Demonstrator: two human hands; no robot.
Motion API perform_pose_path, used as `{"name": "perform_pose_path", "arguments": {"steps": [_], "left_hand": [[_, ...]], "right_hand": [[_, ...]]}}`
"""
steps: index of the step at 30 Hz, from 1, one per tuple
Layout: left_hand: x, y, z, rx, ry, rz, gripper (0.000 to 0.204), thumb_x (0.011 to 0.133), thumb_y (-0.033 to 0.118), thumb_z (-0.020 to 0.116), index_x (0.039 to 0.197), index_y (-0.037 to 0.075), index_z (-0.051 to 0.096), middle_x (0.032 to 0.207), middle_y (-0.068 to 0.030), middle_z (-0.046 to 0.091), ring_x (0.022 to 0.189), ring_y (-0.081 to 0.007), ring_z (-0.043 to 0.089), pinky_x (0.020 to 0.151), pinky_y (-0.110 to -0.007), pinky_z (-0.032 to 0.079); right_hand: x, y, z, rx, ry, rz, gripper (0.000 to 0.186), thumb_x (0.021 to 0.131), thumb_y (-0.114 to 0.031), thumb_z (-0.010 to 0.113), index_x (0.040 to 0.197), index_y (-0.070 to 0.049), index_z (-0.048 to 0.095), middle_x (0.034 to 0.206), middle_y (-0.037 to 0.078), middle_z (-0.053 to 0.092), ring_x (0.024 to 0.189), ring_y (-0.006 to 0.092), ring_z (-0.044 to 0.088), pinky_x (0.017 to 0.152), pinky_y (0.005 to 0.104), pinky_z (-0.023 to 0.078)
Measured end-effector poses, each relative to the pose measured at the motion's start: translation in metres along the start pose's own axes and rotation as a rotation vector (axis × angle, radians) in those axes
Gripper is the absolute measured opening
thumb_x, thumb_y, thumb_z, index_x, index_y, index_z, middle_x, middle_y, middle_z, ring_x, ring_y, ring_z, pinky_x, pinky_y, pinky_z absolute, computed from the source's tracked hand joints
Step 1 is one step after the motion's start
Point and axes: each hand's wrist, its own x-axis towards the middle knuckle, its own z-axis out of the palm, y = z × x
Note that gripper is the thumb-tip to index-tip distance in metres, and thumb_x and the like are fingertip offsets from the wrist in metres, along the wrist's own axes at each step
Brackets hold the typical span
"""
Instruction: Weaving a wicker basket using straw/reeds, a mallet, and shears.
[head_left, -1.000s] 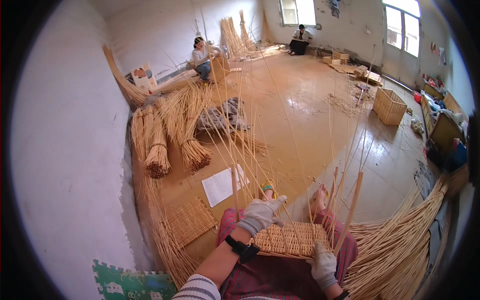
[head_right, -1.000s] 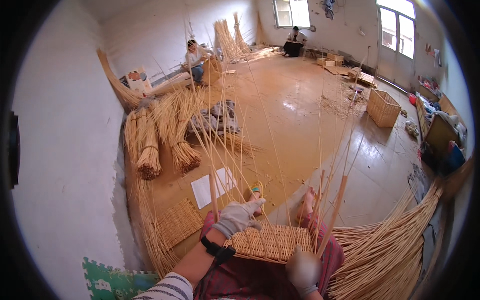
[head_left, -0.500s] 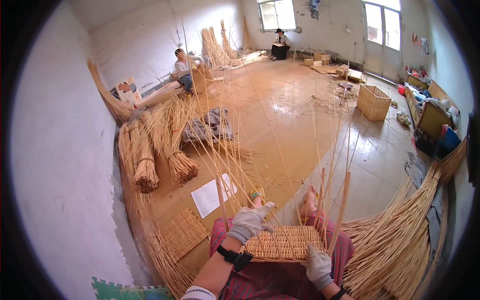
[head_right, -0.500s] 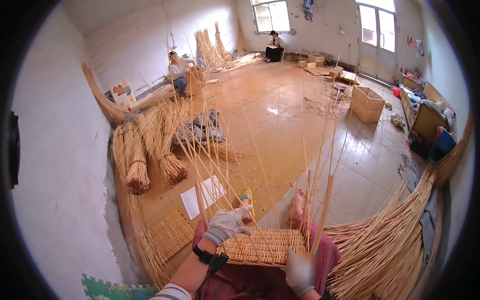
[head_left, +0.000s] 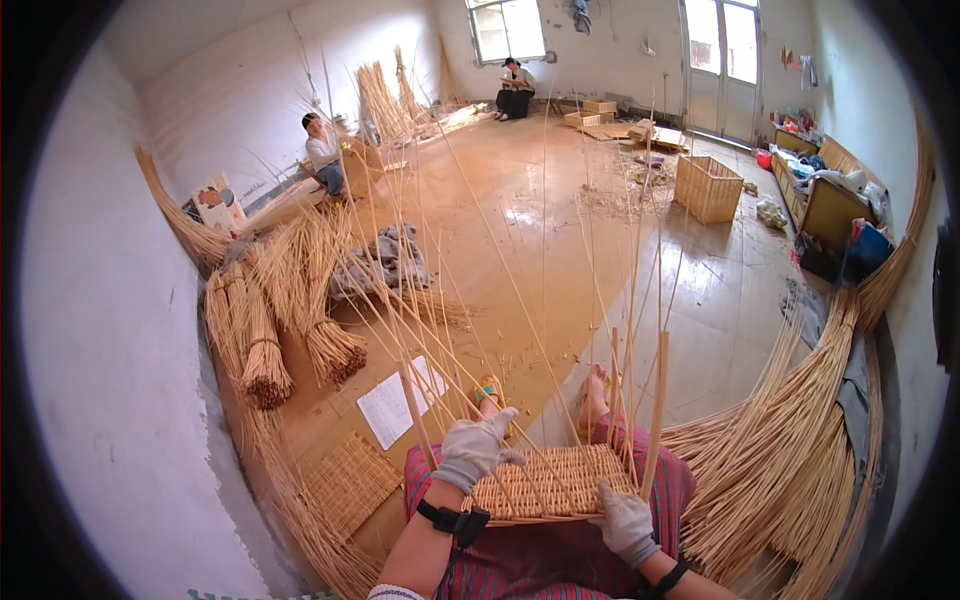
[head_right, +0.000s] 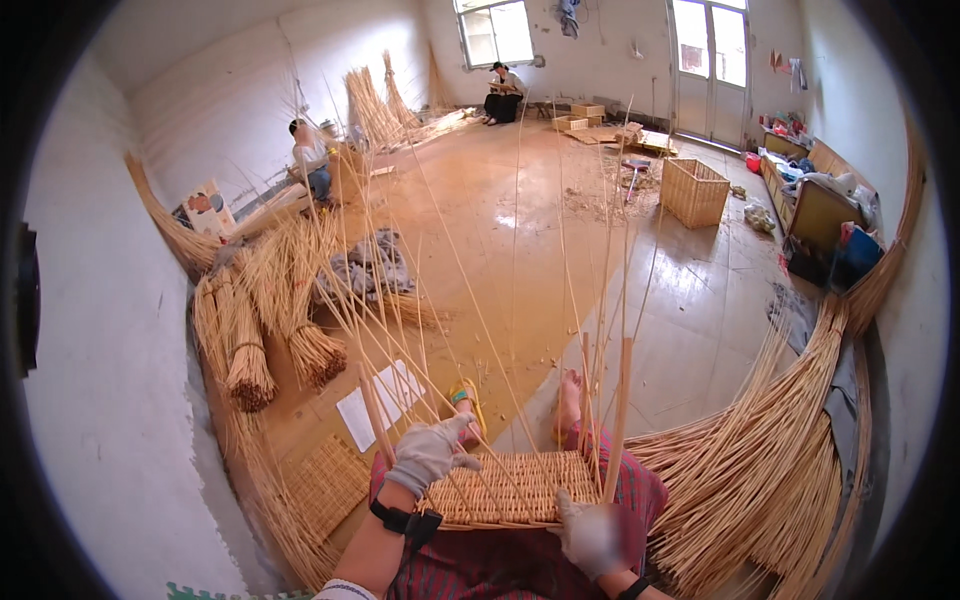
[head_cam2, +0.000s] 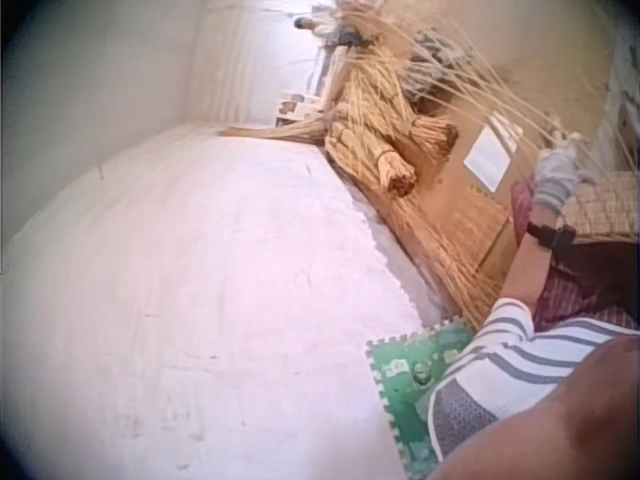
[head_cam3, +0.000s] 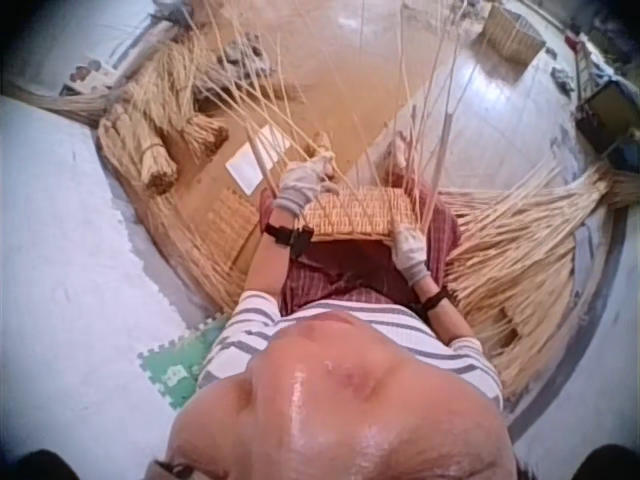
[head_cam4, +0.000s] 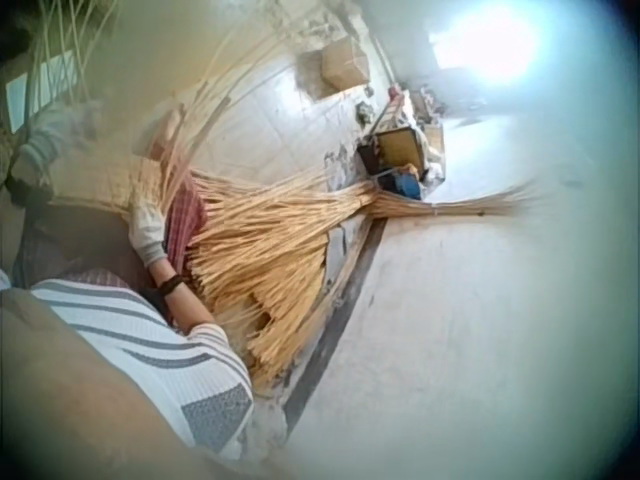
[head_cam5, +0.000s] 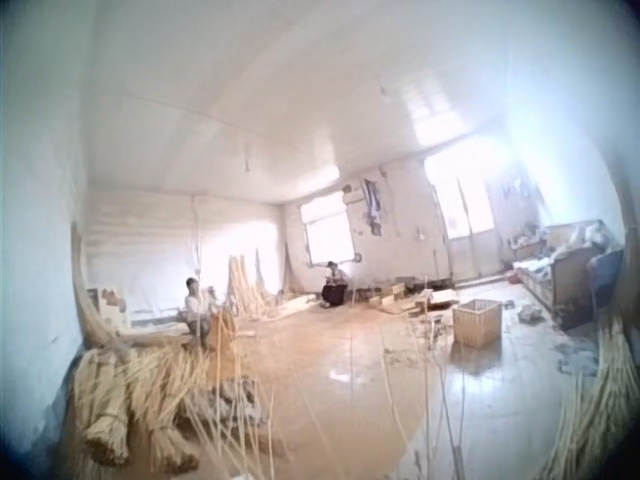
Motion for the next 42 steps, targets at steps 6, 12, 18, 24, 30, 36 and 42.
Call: {"name": "perform_pose_path", "arguments": {"steps": [6, 12, 18, 24, 30, 36, 42], "left_hand": [[-0.006, 0.004, 0.0, -0.045, 0.105, 0.006, 0.091, 0.063, 0.057, 0.087, 0.14, 0.022, 0.053, 0.103, -0.0091, 0.075, 0.093, -0.0376, 0.071, 0.08, -0.047, 0.054], [-0.016, -0.001, -0.002, -0.152, 0.121, -0.004, 0.085, 0.069, 0.066, 0.079, 0.136, 0.019, 0.054, 0.1, -0.0108, 0.076, 0.093, -0.0304, 0.074, 0.077, -0.043, 0.053], [0.001, 0.004, -0.007, -0.115, -0.018, 0.049, 0.089, 0.067, 0.064, 0.081, 0.137, 0.013, 0.058, 0.113, -0.0072, 0.075, 0.097, -0.0255, 0.073, 0.083, -0.04, 0.054], [-0.005, 0.023, -0.026, -0.058, 0.054, -0.004, 0.086, 0.068, 0.051, 0.087, 0.14, 0.014, 0.058, 0.109, -0.0086, 0.075, 0.085, -0.028, 0.072, 0.078, -0.042, 0.055], [0.026, 0.015, -0.006, -0.056, 0.124, 0.139, 0.103, 0.055, 0.053, 0.092, 0.144, 0.015, 0.056, 0.101, -0.0163, 0.073, 0.087, -0.0328, 0.071, 0.076, -0.043, 0.054], [0.014, 0.029, -0.021, -0.112, 0.003, 0.003, 0.109, 0.056, 0.049, 0.092, 0.152, 0.025, 0.048, 0.099, -0.0144, 0.074, 0.077, -0.0345, 0.068, 0.071, -0.045, 0.052], [0.003, 0.027, -0.023, -0.024, 0.128, 0.099, 0.11, 0.056, 0.048, 0.091, 0.154, 0.025, 0.046, 0.108, -0.014, 0.075, 0.077, -0.0326, 0.067, 0.074, -0.042, 0.053]], "right_hand": [[-0.008, 0.001, 0.005, -0.019, 0.008, -0.01, 0.089, 0.079, -0.029, 0.079, 0.151, 0.006, 0.039, 0.102, 0.015, 0.072, 0.09, 0.0312, 0.072, 0.082, 0.0425, 0.056], [-0.004, 0.0, 0.004, -0.034, 0.011, -0.049, 0.09, 0.077, -0.028, 0.081, 0.148, 0.008, 0.039, 0.102, 0.014, 0.073, 0.087, 0.0345, 0.07, 0.078, 0.0464, 0.054], [-0.009, -0.002, 0.002, -0.05, 0.036, 0.032, 0.078, 0.083, -0.031, 0.076, 0.146, 0.005, 0.047, 0.102, 0.014, 0.072, 0.088, 0.0301, 0.071, 0.08, 0.0424, 0.055], [0.001, -0.001, 0.002, -0.003, 0.065, 0.084, 0.064, 0.087, -0.018, 0.065, 0.145, 0.003, 0.048, 0.102, 0.013, 0.072, 0.092, 0.029, 0.07, 0.086, 0.0392, 0.055], [-0.006, 0.004, 0.005, 0.034, 0.012, 0.095, 0.07, 0.085, -0.009, 0.059, 0.151, 0.002, 0.039, 0.102, 0.013, 0.07, 0.094, 0.0307, 0.069, 0.088, 0.0394, 0.054], [-0.009, 0.004, 0.003, 0.035, 0.056, 0.081, 0.07, 0.088, -0.011, 0.059, 0.153, 0.001, 0.037, 0.102, 0.014, 0.071, 0.096, 0.0306, 0.069, 0.09, 0.0396, 0.054], [-0.007, 0.003, 0.003, 0.034, 0.057, 0.055, 0.07, 0.088, -0.013, 0.059, 0.154, 0.001, 0.037, 0.102, 0.014, 0.071, 0.097, 0.03, 0.069, 0.09, 0.0396, 0.054]]}}
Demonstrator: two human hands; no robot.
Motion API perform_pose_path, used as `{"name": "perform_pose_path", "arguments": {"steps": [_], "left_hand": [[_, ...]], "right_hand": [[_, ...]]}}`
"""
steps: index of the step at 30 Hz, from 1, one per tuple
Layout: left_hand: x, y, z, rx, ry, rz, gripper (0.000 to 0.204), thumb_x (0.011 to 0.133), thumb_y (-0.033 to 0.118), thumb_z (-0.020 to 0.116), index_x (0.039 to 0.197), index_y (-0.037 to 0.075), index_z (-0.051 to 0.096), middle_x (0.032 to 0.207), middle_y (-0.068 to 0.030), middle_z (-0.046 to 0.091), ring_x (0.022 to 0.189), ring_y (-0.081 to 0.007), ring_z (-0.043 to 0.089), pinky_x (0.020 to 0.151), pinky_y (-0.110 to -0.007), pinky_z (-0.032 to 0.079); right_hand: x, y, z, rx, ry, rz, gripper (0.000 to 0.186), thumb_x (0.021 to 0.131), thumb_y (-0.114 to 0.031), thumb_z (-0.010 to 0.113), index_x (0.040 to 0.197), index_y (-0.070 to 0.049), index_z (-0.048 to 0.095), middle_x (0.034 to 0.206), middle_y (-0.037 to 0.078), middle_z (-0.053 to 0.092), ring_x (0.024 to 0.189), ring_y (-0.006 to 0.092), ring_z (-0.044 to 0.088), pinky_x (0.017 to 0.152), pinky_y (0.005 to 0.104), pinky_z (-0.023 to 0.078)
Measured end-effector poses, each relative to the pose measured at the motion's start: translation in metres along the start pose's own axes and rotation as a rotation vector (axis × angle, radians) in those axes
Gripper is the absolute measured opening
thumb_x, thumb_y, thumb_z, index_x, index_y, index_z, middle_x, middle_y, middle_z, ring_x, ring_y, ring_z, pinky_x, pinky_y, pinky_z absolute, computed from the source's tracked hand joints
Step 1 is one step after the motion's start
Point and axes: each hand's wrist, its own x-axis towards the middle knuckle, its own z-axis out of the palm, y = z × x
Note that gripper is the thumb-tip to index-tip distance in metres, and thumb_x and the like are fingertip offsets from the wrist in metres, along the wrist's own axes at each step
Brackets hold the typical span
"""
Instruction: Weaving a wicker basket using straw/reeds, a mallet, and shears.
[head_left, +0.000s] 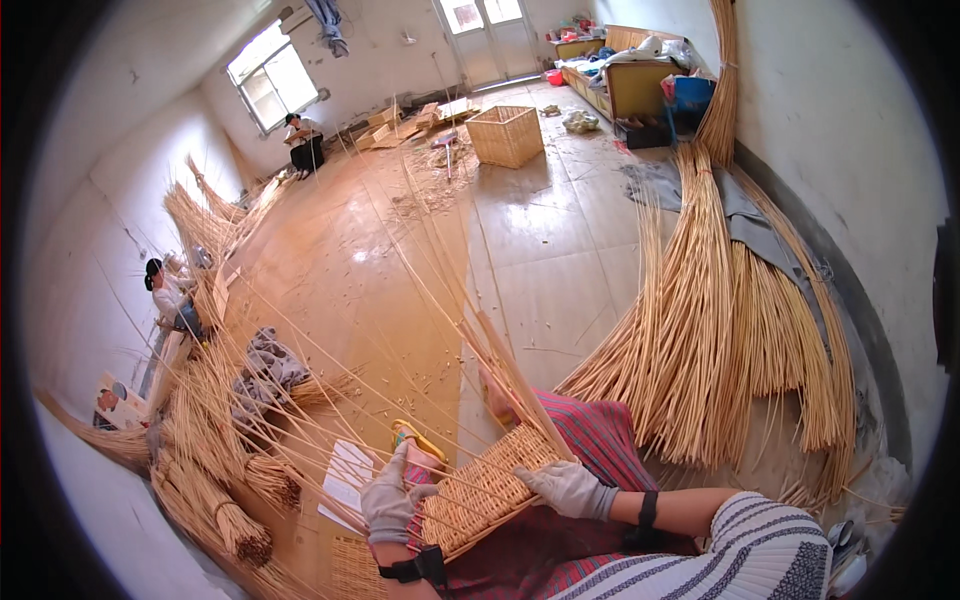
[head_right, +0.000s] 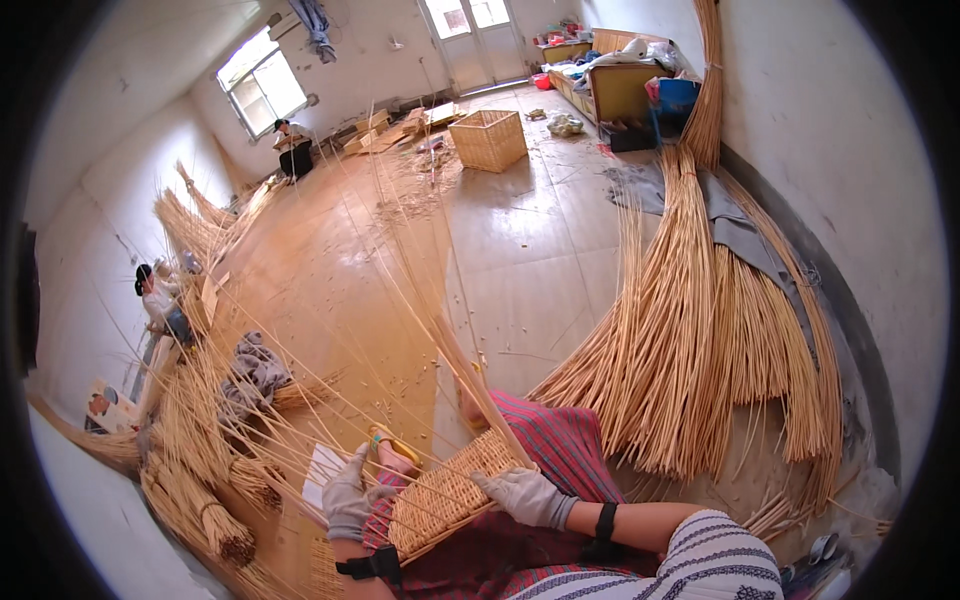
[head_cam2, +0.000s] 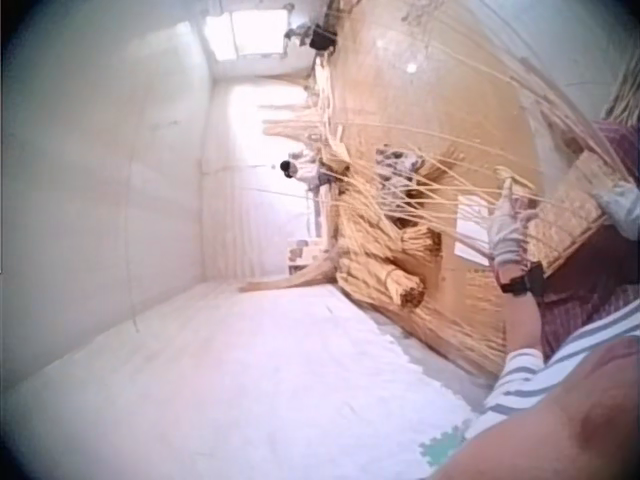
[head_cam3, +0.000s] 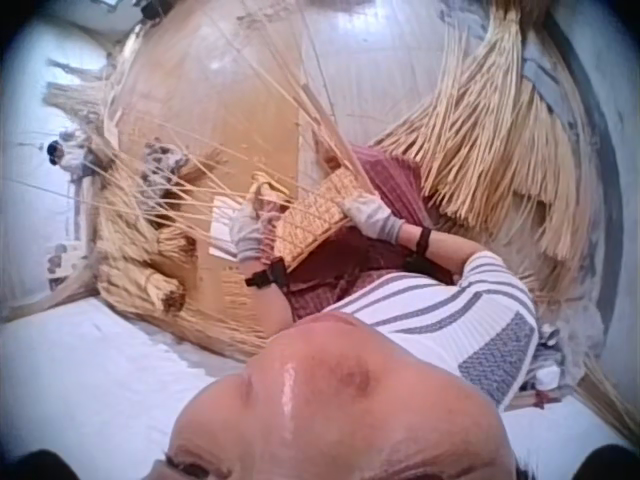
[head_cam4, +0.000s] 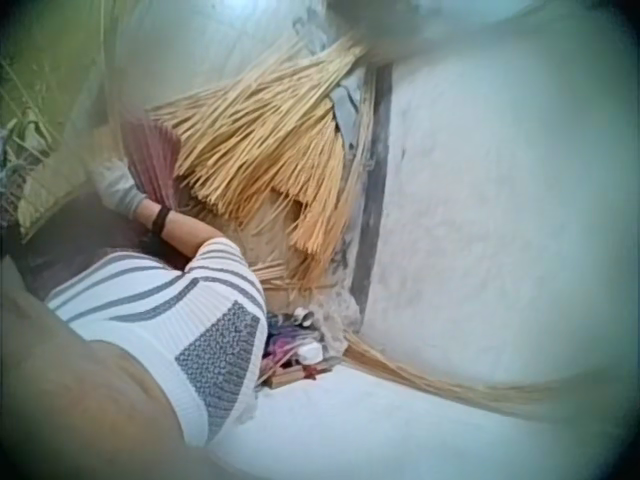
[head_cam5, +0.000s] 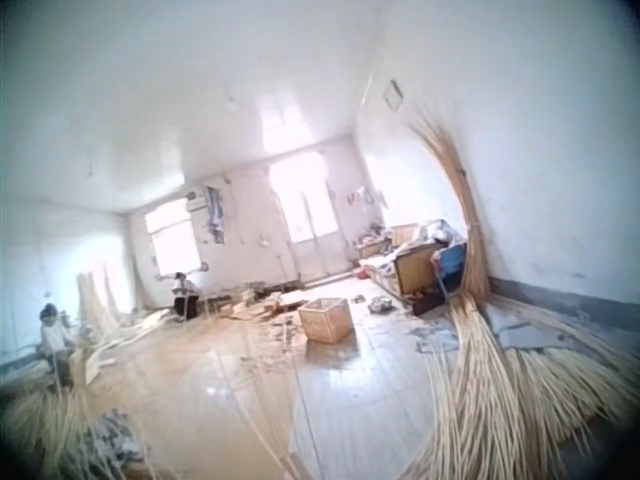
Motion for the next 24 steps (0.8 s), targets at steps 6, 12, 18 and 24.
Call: {"name": "perform_pose_path", "arguments": {"steps": [6, 12, 18, 24], "left_hand": [[0.0, 0.002, -0.002, -0.047, -0.111, -0.089, 0.112, 0.058, 0.054, 0.089, 0.156, 0.027, 0.041, 0.121, -0.0165, 0.072, 0.103, -0.0369, 0.07, 0.085, -0.045, 0.053], [0.007, -0.008, 0.006, -0.022, -0.097, -0.081, 0.109, 0.06, 0.061, 0.086, 0.155, 0.032, 0.042, 0.107, -0.0169, 0.074, 0.084, -0.0382, 0.07, 0.075, -0.046, 0.052], [0.001, -0.014, 0.014, -0.143, -0.034, -0.042, 0.107, 0.06, 0.063, 0.084, 0.154, 0.032, 0.044, 0.103, -0.0146, 0.075, 0.084, -0.0362, 0.07, 0.075, -0.045, 0.052], [0.002, -0.018, 0.008, -0.122, -0.138, -0.108, 0.107, 0.061, 0.059, 0.086, 0.154, 0.031, 0.042, 0.111, -0.0125, 0.075, 0.098, -0.033, 0.072, 0.083, -0.041, 0.053]], "right_hand": [[-0.001, -0.006, -0.002, -0.047, -0.045, 0.0, 0.072, 0.087, -0.013, 0.059, 0.155, 0.001, 0.036, 0.101, 0.013, 0.071, 0.097, 0.0283, 0.069, 0.09, 0.0384, 0.054], [0.001, -0.001, 0.0, -0.053, -0.045, -0.014, 0.073, 0.086, -0.012, 0.058, 0.154, 0.002, 0.036, 0.101, 0.012, 0.071, 0.096, 0.0274, 0.069, 0.089, 0.0377, 0.054], [0.004, -0.004, -0.006, -0.067, -0.03, -0.022, 0.07, 0.086, -0.012, 0.059, 0.152, 0.002, 0.041, 0.101, 0.012, 0.071, 0.095, 0.027, 0.069, 0.088, 0.0379, 0.054], [0.002, -0.005, 0.004, -0.093, -0.028, -0.05, 0.069, 0.084, -0.011, 0.061, 0.15, 0.001, 0.044, 0.1, 0.012, 0.071, 0.092, 0.0283, 0.07, 0.086, 0.039, 0.055]]}}
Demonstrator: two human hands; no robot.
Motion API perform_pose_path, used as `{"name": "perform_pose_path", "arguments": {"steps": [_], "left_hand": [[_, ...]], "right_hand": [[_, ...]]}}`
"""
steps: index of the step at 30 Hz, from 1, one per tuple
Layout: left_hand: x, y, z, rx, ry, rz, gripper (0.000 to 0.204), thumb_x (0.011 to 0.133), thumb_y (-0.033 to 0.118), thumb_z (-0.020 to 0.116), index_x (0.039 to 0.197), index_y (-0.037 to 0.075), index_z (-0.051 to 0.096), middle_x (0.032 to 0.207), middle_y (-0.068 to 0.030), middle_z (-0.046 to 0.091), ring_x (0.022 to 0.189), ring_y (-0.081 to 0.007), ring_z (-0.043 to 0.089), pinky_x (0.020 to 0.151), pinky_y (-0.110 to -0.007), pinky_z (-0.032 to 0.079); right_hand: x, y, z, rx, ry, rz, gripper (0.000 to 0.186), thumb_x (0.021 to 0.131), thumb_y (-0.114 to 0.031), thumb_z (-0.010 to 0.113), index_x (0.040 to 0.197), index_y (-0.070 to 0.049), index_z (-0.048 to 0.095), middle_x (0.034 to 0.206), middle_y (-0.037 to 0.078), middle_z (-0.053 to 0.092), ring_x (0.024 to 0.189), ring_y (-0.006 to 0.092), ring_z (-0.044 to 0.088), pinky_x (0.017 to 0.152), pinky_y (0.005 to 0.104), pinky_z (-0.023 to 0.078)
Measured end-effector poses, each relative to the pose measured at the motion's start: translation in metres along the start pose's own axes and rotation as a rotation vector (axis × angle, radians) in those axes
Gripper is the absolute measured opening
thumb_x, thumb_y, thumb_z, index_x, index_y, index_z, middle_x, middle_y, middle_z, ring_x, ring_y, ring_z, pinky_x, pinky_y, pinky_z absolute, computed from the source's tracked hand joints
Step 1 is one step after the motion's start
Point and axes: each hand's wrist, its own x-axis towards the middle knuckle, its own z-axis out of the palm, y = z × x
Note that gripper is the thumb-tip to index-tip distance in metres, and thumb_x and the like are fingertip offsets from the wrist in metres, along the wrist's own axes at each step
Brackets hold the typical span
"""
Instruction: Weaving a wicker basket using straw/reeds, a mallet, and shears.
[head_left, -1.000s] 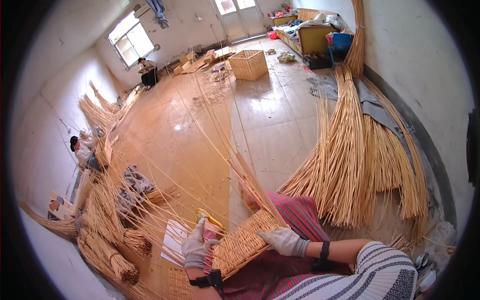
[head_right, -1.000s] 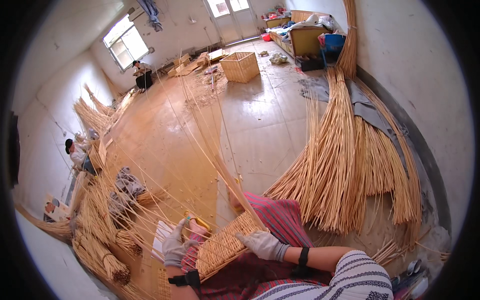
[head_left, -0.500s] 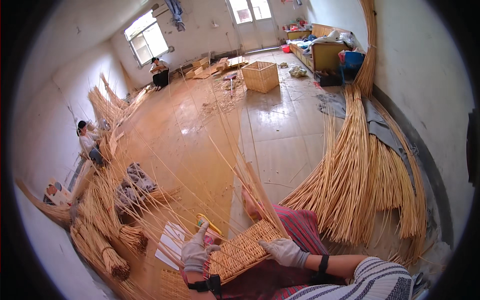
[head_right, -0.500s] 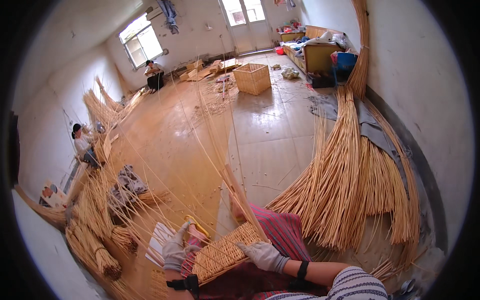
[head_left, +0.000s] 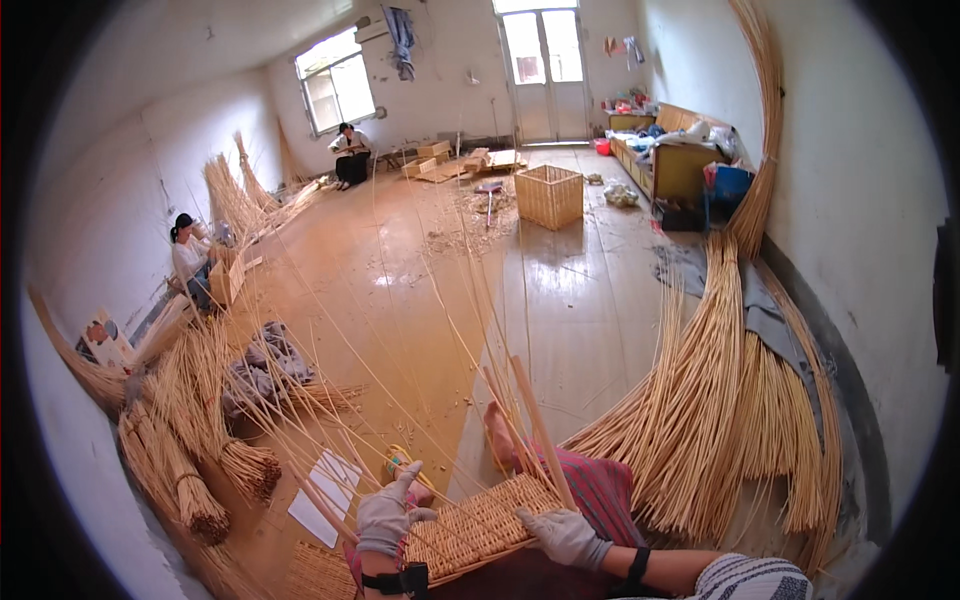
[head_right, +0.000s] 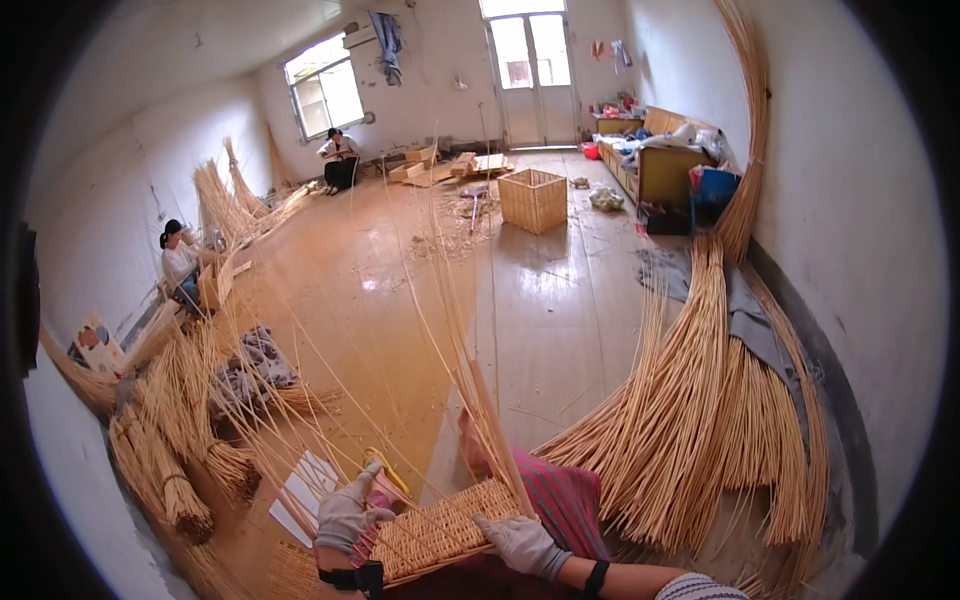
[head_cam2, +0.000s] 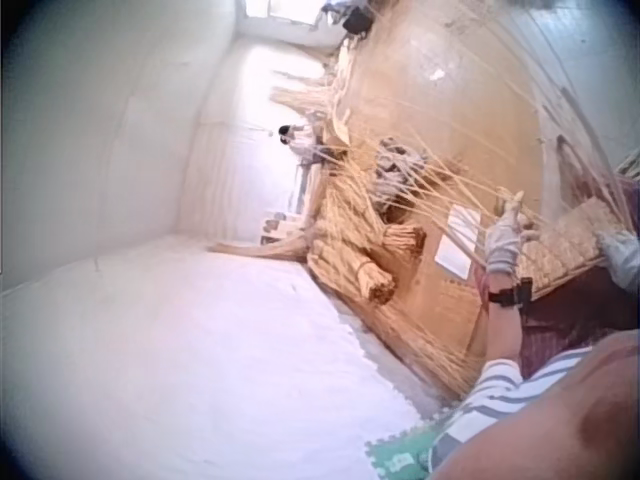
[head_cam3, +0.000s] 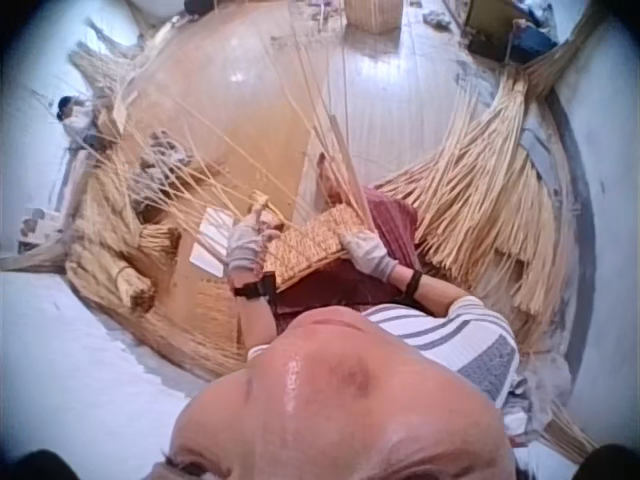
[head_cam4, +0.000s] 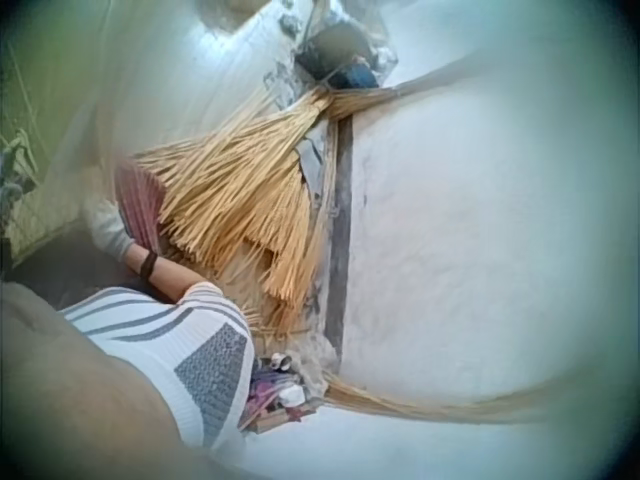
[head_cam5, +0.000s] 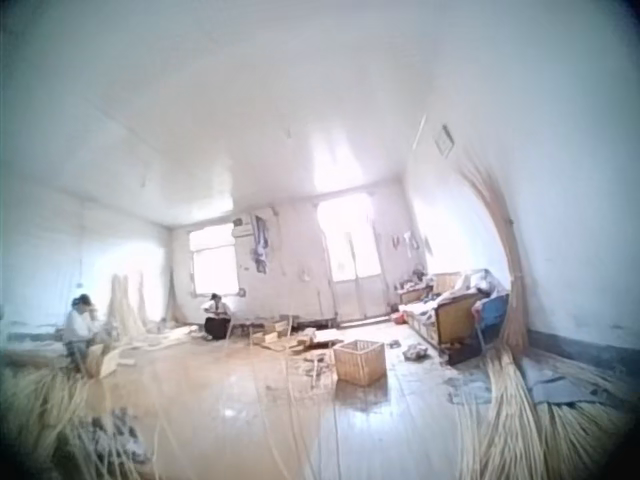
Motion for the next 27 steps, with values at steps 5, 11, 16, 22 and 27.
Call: {"name": "perform_pose_path", "arguments": {"steps": [5, 11, 16, 22, 27], "left_hand": [[0.0, -0.012, 0.004, -0.032, 0.026, 0.05, 0.1, 0.06, 0.055, 0.089, 0.147, 0.024, 0.052, 0.11, -0.0124, 0.075, 0.101, -0.0322, 0.071, 0.086, -0.04, 0.054], [0.002, -0.002, -0.005, -0.034, -0.017, -0.019, 0.095, 0.063, 0.059, 0.086, 0.145, 0.025, 0.053, 0.111, -0.011, 0.074, 0.104, -0.0321, 0.07, 0.089, -0.042, 0.053], [-0.01, 0.002, -0.013, -0.002, 0.025, -0.009, 0.094, 0.064, 0.061, 0.085, 0.145, 0.029, 0.05, 0.113, -0.0105, 0.074, 0.104, -0.0336, 0.07, 0.088, -0.043, 0.053], [-0.006, -0.013, -0.006, -0.086, -0.062, -0.088, 0.095, 0.063, 0.064, 0.083, 0.145, 0.03, 0.05, 0.12, -0.0117, 0.072, 0.108, -0.0344, 0.069, 0.089, -0.042, 0.052], [-0.012, -0.009, -0.004, -0.076, -0.004, -0.042, 0.095, 0.063, 0.063, 0.083, 0.145, 0.029, 0.05, 0.119, -0.0117, 0.072, 0.108, -0.0342, 0.069, 0.089, -0.043, 0.052]], "right_hand": [[0.005, -0.008, -0.011, 0.013, -0.006, 0.018, 0.066, 0.085, -0.017, 0.064, 0.146, 0.001, 0.048, 0.102, 0.012, 0.071, 0.093, 0.0282, 0.07, 0.085, 0.0387, 0.054], [0.011, -0.002, -0.009, 0.0, -0.009, -0.001, 0.068, 0.087, -0.025, 0.07, 0.145, 0.002, 0.049, 0.099, 0.011, 0.071, 0.089, 0.0275, 0.07, 0.083, 0.038, 0.054], [0.016, -0.006, -0.013, -0.012, 0.074, -0.068, 0.071, 0.085, -0.027, 0.074, 0.144, 0.003, 0.049, 0.095, 0.011, 0.071, 0.083, 0.0274, 0.07, 0.077, 0.0389, 0.055], [0.018, -0.006, -0.011, 0.01, 0.021, -0.057, 0.067, 0.088, -0.03, 0.07, 0.143, 0.003, 0.051, 0.093, 0.011, 0.07, 0.085, 0.0268, 0.069, 0.079, 0.0383, 0.054], [0.015, -0.006, -0.014, 0.0, 0.029, -0.046, 0.069, 0.085, -0.027, 0.07, 0.143, 0.003, 0.05, 0.09, 0.01, 0.069, 0.084, 0.0265, 0.069, 0.078, 0.0387, 0.054]]}}
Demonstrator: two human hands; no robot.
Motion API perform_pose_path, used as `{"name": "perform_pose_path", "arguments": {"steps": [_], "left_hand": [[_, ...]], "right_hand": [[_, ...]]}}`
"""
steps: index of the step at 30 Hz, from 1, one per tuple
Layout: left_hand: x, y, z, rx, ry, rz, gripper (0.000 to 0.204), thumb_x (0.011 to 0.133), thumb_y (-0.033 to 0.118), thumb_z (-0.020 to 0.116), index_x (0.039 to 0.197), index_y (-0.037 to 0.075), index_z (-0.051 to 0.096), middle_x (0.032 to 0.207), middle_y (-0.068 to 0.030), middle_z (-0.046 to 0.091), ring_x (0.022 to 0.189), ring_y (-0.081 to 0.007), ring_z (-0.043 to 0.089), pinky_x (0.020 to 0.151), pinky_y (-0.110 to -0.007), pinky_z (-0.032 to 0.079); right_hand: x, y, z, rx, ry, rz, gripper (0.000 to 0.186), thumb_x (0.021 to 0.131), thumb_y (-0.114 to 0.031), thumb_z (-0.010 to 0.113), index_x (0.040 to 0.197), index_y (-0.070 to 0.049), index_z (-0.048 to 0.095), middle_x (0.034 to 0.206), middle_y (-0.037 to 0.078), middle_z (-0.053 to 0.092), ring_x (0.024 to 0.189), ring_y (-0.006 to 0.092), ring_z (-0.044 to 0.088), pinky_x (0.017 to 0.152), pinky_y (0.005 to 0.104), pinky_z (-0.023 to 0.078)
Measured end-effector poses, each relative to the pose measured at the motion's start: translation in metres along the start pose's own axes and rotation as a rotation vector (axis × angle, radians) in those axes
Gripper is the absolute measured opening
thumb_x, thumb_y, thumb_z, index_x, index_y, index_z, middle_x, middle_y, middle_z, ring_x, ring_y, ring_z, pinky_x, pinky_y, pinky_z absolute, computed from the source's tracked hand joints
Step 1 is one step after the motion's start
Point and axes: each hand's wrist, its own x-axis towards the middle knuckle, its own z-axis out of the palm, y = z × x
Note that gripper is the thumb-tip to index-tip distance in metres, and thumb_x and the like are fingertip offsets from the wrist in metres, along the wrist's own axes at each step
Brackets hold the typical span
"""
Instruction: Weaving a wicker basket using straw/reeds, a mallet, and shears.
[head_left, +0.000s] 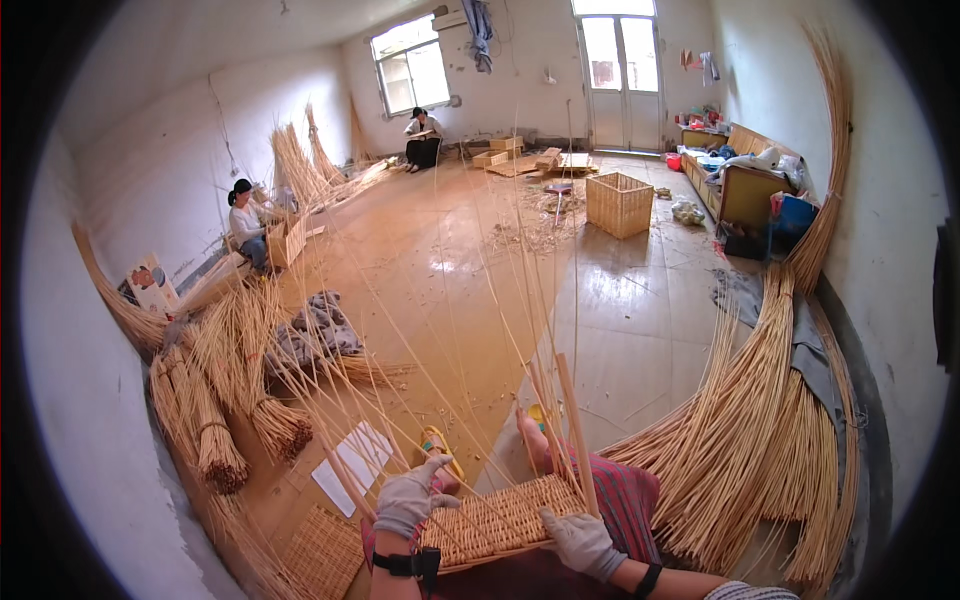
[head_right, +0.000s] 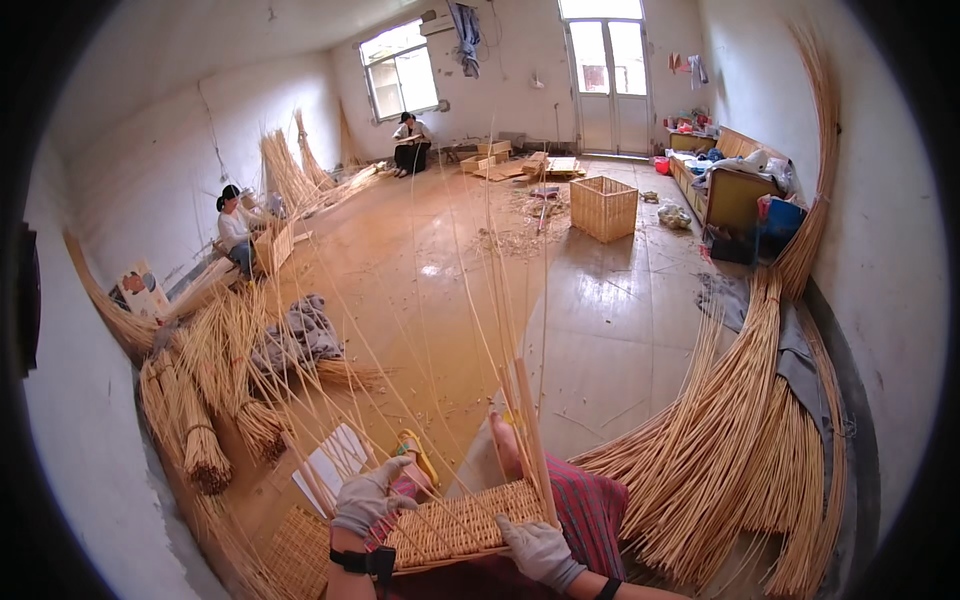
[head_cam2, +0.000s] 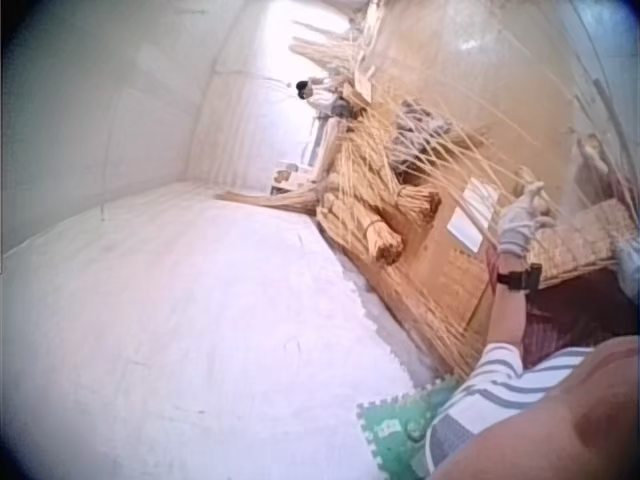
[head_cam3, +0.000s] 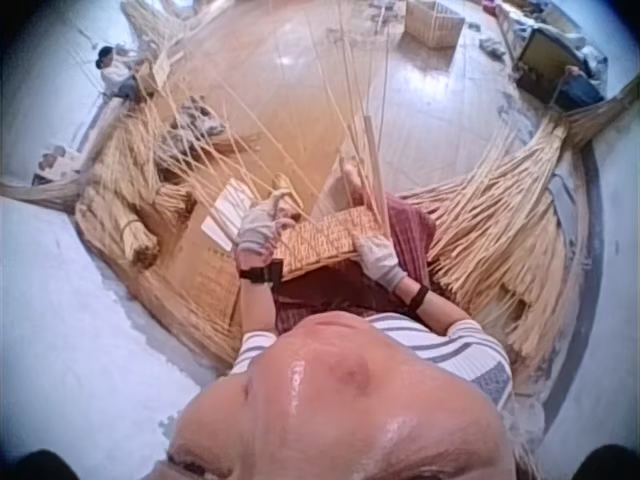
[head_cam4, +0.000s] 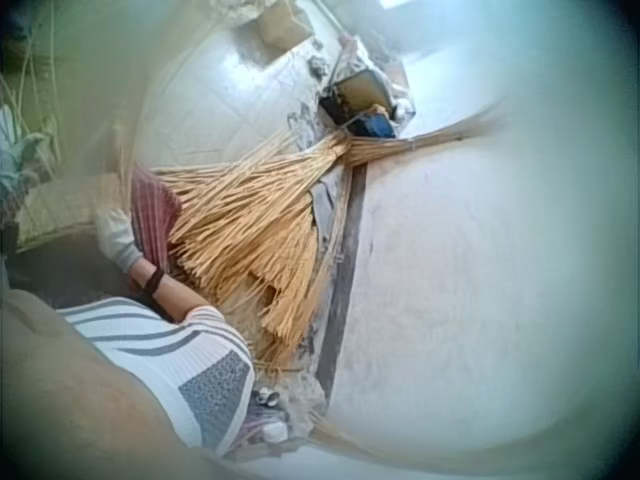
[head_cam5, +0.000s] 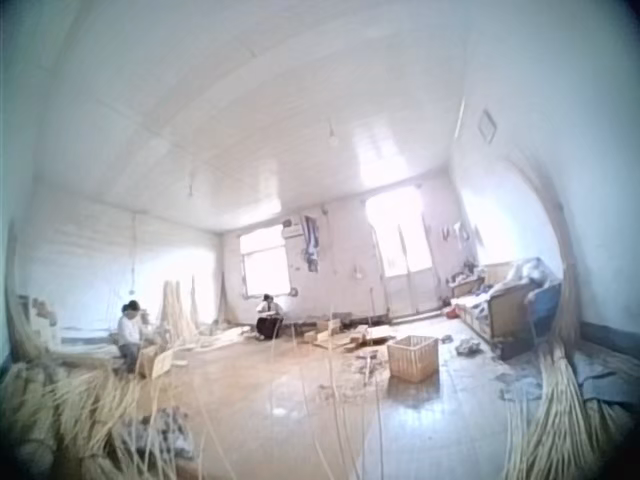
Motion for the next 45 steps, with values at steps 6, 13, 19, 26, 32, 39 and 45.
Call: {"name": "perform_pose_path", "arguments": {"steps": [6, 13, 19, 26, 32, 39, 45], "left_hand": [[-0.008, 0.01, -0.011, -0.023, 0.043, 0.028, 0.092, 0.063, 0.061, 0.083, 0.143, 0.027, 0.053, 0.112, -0.0104, 0.074, 0.1, -0.0331, 0.07, 0.086, -0.041, 0.053], [-0.008, 0.021, -0.011, -0.026, 0.169, 0.071, 0.084, 0.059, 0.05, 0.09, 0.135, 0.025, 0.063, 0.093, -0.0039, 0.074, 0.08, -0.0231, 0.07, 0.075, -0.036, 0.055], [-0.01, 0.015, -0.008, -0.075, 0.139, 0.069, 0.087, 0.059, 0.04, 0.092, 0.139, 0.026, 0.061, 0.086, 0.001, 0.072, 0.072, -0.0154, 0.065, 0.068, -0.034, 0.053], [-0.005, 0.006, 0.0, -0.06, 0.148, 0.087, 0.098, 0.055, 0.056, 0.088, 0.143, 0.031, 0.056, 0.09, -0.0079, 0.072, 0.082, -0.0284, 0.069, 0.076, -0.04, 0.054], [-0.006, 0.006, 0.007, -0.024, 0.184, 0.101, 0.089, 0.059, 0.039, 0.091, 0.141, 0.026, 0.059, 0.083, -0.0027, 0.068, 0.071, -0.0208, 0.063, 0.07, -0.037, 0.054], [-0.013, 0.019, -0.003, -0.131, 0.18, 0.125, 0.082, 0.065, 0.031, 0.089, 0.141, 0.02, 0.06, 0.081, 0.0001, 0.062, 0.071, -0.0136, 0.062, 0.066, -0.033, 0.054], [-0.005, 0.007, 0.009, -0.363, 0.16, 0.094, 0.082, 0.065, 0.033, 0.089, 0.141, 0.024, 0.06, 0.084, -0.0008, 0.062, 0.072, -0.0172, 0.062, 0.068, -0.035, 0.055]], "right_hand": [[-0.001, 0.001, 0.013, 0.006, 0.016, 0.003, 0.073, 0.082, -0.029, 0.073, 0.143, 0.002, 0.051, 0.091, 0.01, 0.07, 0.083, 0.0275, 0.07, 0.078, 0.04, 0.054], [-0.002, -0.002, 0.009, 0.001, -0.038, 0.099, 0.073, 0.084, -0.031, 0.074, 0.145, 0.0, 0.05, 0.09, 0.01, 0.07, 0.081, 0.0292, 0.069, 0.077, 0.04, 0.054], [0.001, -0.001, 0.011, 0.031, 0.02, 0.063, 0.074, 0.084, -0.031, 0.074, 0.145, 0.001, 0.048, 0.087, 0.012, 0.068, 0.077, 0.0301, 0.068, 0.075, 0.042, 0.054], [-0.002, 0.001, 0.015, 0.012, 0.034, 0.049, 0.076, 0.084, -0.031, 0.074, 0.147, 0.002, 0.046, 0.09, 0.011, 0.068, 0.079, 0.0295, 0.068, 0.075, 0.042, 0.053], [-0.003, -0.003, 0.012, -0.015, -0.037, 0.093, 0.074, 0.084, -0.031, 0.076, 0.144, 0.002, 0.048, 0.097, 0.008, 0.072, 0.085, 0.0284, 0.071, 0.079, 0.0422, 0.054], [-0.005, 0.0, 0.013, -0.003, 0.008, 0.078, 0.075, 0.083, -0.032, 0.077, 0.143, 0.002, 0.049, 0.099, 0.008, 0.073, 0.087, 0.0281, 0.071, 0.08, 0.0423, 0.054], [-0.003, 0.0, 0.012, 0.05, 0.009, 0.093, 0.073, 0.084, -0.03, 0.074, 0.145, 0.002, 0.049, 0.096, 0.012, 0.071, 0.084, 0.0309, 0.069, 0.08, 0.0431, 0.054]]}}
